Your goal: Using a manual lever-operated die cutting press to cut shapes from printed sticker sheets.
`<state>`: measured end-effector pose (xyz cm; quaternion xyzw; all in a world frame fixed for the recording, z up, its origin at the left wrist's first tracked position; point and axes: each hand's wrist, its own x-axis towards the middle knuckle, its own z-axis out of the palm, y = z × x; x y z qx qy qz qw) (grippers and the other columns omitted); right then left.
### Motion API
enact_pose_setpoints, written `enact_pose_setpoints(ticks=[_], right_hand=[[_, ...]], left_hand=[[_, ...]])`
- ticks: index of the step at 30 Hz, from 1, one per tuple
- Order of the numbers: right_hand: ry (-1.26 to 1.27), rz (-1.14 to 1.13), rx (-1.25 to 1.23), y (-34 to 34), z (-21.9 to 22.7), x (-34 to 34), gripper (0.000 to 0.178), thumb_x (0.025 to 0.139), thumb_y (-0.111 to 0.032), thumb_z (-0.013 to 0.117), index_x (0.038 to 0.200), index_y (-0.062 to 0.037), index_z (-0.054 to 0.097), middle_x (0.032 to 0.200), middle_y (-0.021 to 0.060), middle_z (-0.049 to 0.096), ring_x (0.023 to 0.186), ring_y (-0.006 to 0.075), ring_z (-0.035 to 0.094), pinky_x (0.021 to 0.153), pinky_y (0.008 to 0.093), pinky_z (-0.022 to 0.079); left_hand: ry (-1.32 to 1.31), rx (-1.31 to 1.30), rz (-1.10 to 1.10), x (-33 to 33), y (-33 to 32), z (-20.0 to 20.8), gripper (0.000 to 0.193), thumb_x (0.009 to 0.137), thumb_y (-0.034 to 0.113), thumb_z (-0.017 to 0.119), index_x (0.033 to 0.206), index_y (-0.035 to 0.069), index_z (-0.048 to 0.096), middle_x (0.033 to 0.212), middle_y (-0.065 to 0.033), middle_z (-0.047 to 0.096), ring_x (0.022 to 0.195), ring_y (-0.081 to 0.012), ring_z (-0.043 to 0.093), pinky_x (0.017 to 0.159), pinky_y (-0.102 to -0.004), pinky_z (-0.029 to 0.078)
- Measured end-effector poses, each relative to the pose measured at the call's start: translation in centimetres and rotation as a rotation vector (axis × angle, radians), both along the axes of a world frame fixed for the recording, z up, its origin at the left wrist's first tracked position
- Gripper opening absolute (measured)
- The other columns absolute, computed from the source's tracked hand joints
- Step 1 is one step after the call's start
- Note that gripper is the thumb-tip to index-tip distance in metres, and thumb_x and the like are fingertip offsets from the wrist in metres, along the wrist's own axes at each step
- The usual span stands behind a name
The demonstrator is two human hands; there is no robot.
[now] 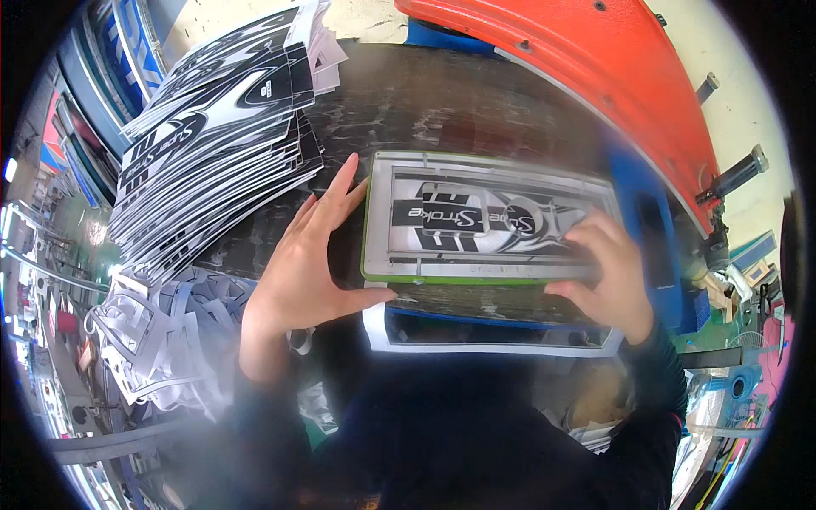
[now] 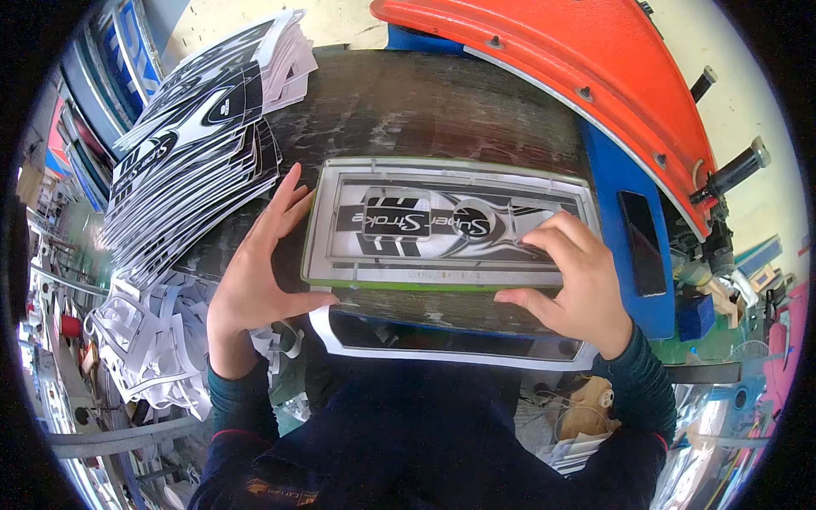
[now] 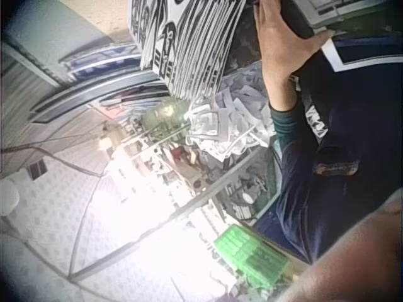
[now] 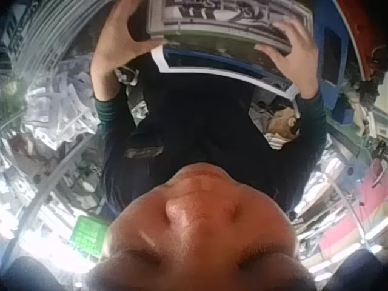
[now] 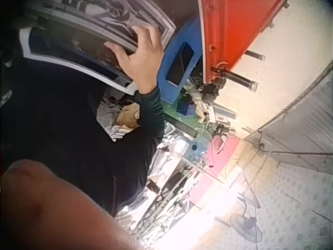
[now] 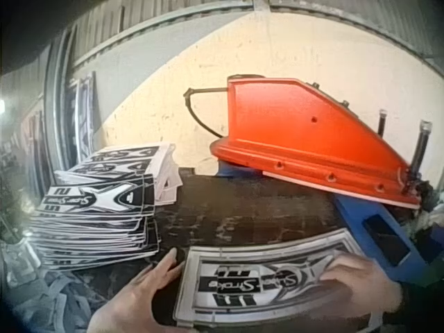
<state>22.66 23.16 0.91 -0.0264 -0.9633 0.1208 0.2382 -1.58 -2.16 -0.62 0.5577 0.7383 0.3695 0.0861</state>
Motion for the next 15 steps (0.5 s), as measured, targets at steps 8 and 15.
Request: enact_pose_setpoints(ticks=[8, 15], right_hand=[[0.074, -0.002, -0.087, 0.0, 0.1, 0.3, 0.056, 0.064, -0.034, 0.083, 0.097, 0.0013, 0.056, 0.089, 0.013, 0.054, 0.078, 0.0289, 0.057, 0.069, 0.0321, 0.046], [0.19, -0.017, -0.19, 1.4, -0.5, 1.3, 0.054, 0.072, -0.039, 0.073, 0.099, 0.0035, 0.054, 0.091, 0.0143, 0.05, 0.079, 0.0254, 0.053, 0.073, 0.0317, 0.043]], left_hand=[[0.044, 0.01, 0.004, -0.2, -0.4, 0.0, 0.113, 0.058, 0.022, 0.085, 0.149, 0.008, 0.019, 0.142, -0.0152, 0.044, 0.134, -0.032, 0.039, 0.112, -0.0509, 0.023], [-0.013, 0.042, -0.107, -1.5, 0.3, 0.8, 0.088, 0.067, 0.022, 0.081, 0.141, 0.002, 0.037, 0.143, -0.0174, 0.042, 0.133, -0.0312, 0.04, 0.109, -0.0397, 0.031]])
